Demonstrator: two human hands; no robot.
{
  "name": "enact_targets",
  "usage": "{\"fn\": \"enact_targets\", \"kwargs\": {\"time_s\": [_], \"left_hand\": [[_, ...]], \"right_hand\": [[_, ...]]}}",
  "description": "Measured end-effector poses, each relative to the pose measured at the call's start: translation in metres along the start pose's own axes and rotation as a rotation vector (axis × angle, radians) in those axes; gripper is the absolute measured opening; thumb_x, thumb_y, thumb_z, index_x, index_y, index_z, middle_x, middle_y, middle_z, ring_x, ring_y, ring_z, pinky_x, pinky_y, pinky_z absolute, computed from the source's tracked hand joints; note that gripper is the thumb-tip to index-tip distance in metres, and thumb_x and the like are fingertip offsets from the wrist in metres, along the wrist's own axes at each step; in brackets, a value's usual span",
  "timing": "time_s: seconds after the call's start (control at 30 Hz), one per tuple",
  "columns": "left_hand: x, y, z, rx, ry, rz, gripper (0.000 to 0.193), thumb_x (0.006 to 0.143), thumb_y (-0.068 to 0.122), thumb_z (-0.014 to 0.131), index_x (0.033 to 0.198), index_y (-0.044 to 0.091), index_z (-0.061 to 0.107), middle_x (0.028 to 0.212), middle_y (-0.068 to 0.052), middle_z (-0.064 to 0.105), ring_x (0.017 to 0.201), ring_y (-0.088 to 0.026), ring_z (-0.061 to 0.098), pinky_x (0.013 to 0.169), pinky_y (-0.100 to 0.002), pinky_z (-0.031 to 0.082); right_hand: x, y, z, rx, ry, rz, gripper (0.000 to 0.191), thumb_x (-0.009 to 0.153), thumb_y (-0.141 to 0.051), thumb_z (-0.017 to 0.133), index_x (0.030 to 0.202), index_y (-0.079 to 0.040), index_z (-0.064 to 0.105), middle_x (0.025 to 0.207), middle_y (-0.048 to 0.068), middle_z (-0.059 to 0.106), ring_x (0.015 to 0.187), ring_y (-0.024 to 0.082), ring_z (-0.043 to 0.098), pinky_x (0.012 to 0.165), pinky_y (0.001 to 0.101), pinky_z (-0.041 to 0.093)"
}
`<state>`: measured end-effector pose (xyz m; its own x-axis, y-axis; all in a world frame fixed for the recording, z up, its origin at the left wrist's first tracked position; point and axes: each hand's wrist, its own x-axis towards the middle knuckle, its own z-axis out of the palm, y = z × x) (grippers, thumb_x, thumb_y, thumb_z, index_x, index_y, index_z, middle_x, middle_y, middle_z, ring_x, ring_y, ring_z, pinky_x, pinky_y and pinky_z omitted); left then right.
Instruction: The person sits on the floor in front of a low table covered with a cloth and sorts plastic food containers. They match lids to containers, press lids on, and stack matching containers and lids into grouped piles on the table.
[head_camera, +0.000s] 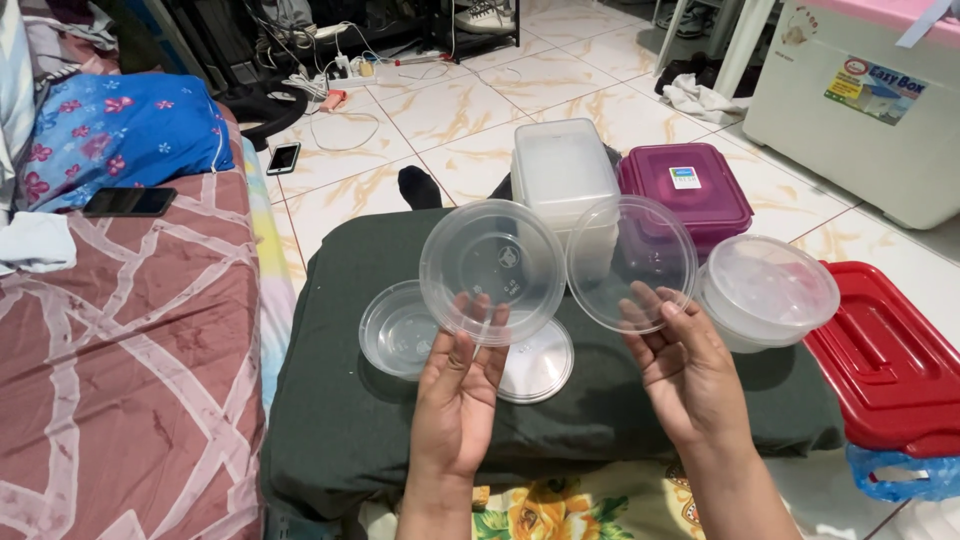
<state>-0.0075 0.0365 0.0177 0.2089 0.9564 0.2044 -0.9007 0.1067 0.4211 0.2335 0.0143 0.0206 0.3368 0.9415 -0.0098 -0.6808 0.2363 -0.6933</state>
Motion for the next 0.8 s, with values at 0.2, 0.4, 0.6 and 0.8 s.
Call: {"fn": "enact_targets", "kwargs": {"time_s": [0.2, 0.4, 0.6, 0.8], "left_hand": [[0.0, -0.003, 0.001, 0.005, 0.031, -0.024, 0.059, 0.097, 0.015, 0.063, 0.15, 0.001, 0.041, 0.147, -0.013, 0.055, 0.138, -0.03, 0.052, 0.117, -0.041, 0.042], [0.001, -0.006, 0.003, 0.19, 0.136, 0.007, 0.058, 0.092, 0.01, 0.067, 0.146, 0.003, 0.044, 0.137, -0.012, 0.06, 0.13, -0.027, 0.058, 0.11, -0.04, 0.048], [0.0, -0.02, 0.013, 0.401, 0.148, 0.018, 0.058, 0.092, 0.007, 0.068, 0.145, 0.0, 0.045, 0.133, -0.014, 0.062, 0.127, -0.024, 0.063, 0.103, -0.034, 0.051], [-0.006, -0.023, 0.023, 0.318, 0.118, -0.004, 0.062, 0.095, 0.018, 0.064, 0.149, 0.002, 0.036, 0.133, -0.016, 0.063, 0.123, -0.023, 0.062, 0.103, -0.036, 0.052]], "right_hand": [[-0.002, -0.002, 0.003, -0.011, 0.016, -0.001, 0.024, 0.095, -0.015, 0.064, 0.118, -0.008, 0.059, 0.133, 0.015, 0.066, 0.121, 0.027, 0.064, 0.099, 0.039, 0.054], [-0.011, -0.008, 0.016, -0.178, 0.025, -0.197, 0.028, 0.098, -0.01, 0.06, 0.125, -0.003, 0.059, 0.129, 0.02, 0.069, 0.115, 0.03, 0.069, 0.098, 0.0412, 0.056], [-0.039, -0.001, 0.04, -0.935, -0.181, -0.75, 0.032, 0.095, 0.001, 0.069, 0.126, -0.004, 0.072, 0.129, 0.012, 0.072, 0.119, 0.027, 0.07, 0.108, 0.042, 0.049], [-0.053, 0.004, 0.059, -1.306, -0.415, -1.064, 0.041, 0.081, -0.002, 0.077, 0.12, -0.014, 0.073, 0.132, 0.006, 0.069, 0.126, 0.032, 0.063, 0.113, 0.0464, 0.046]]}}
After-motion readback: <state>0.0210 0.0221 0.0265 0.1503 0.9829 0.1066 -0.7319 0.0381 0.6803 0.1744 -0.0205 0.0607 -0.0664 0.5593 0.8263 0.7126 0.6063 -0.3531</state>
